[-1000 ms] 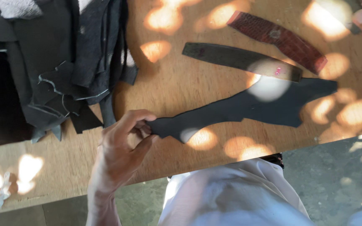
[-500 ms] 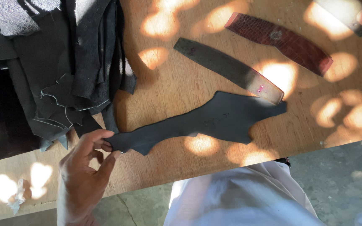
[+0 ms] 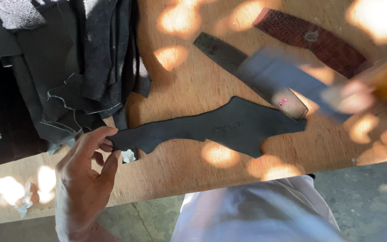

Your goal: The person traces the outlines of leather templates onto pieces of black leather using a pencil on a wooden workbench.

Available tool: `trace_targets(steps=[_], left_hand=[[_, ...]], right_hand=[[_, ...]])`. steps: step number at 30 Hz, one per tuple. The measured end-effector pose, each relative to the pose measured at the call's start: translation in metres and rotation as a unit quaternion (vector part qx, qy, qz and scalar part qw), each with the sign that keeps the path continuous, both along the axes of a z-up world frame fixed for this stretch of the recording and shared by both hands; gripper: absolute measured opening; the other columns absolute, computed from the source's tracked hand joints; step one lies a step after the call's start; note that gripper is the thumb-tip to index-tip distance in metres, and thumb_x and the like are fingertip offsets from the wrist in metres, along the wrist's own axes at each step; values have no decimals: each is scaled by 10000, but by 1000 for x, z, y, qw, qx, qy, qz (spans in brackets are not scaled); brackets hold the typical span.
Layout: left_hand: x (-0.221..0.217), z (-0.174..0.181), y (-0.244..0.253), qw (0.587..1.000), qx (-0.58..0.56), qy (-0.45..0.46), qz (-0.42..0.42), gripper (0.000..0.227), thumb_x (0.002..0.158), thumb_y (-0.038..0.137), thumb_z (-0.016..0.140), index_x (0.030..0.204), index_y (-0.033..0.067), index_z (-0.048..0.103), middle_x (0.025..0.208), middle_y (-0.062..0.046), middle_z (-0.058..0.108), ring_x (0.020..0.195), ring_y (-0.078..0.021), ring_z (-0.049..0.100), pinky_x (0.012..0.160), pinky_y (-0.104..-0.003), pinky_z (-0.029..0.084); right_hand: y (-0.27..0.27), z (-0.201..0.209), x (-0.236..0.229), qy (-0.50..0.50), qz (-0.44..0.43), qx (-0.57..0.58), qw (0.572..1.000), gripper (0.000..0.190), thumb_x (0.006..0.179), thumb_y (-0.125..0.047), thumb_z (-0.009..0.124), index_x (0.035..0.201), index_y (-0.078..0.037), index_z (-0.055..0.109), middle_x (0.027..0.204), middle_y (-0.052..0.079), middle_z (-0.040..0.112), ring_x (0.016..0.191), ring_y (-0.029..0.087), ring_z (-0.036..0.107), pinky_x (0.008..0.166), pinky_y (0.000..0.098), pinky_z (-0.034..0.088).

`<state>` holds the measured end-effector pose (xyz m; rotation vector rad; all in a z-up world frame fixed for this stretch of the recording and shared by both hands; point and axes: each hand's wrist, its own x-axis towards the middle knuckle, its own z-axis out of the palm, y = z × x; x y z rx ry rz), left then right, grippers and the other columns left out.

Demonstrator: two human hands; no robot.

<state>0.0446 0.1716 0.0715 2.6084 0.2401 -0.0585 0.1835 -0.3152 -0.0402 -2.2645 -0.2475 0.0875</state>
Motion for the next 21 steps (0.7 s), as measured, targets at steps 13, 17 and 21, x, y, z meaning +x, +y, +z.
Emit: trace_targets(steps=[13,17,21], left_hand=[[-16,-13,15,997,-51,44,39,445,789,-29,767,1213,87,702,989,-88,756,856,-151,728,540,-263,570],[-15,-15,16,999,-35,17,13,493,775,-21,776,1250,74,684,1042,-99,747,916,-159,723,614,-278,573],[-13,-14,15,999,-28,26,0,532,775,-12,779,1288,71,664,1056,-103,736,942,-171,716,653,-300,574]], right_hand=[[103,77,-16,85,43,-241,966,175,1003,-236,701,1143,-131,705,708,59,658,548,213,651,518,381,500],[98,70,-24,193,42,-233,952,197,969,-190,680,1136,-117,755,685,87,657,547,280,641,531,417,494],[85,46,-30,129,111,-137,976,183,937,-162,682,1096,-77,717,839,48,712,721,217,698,669,349,539]])
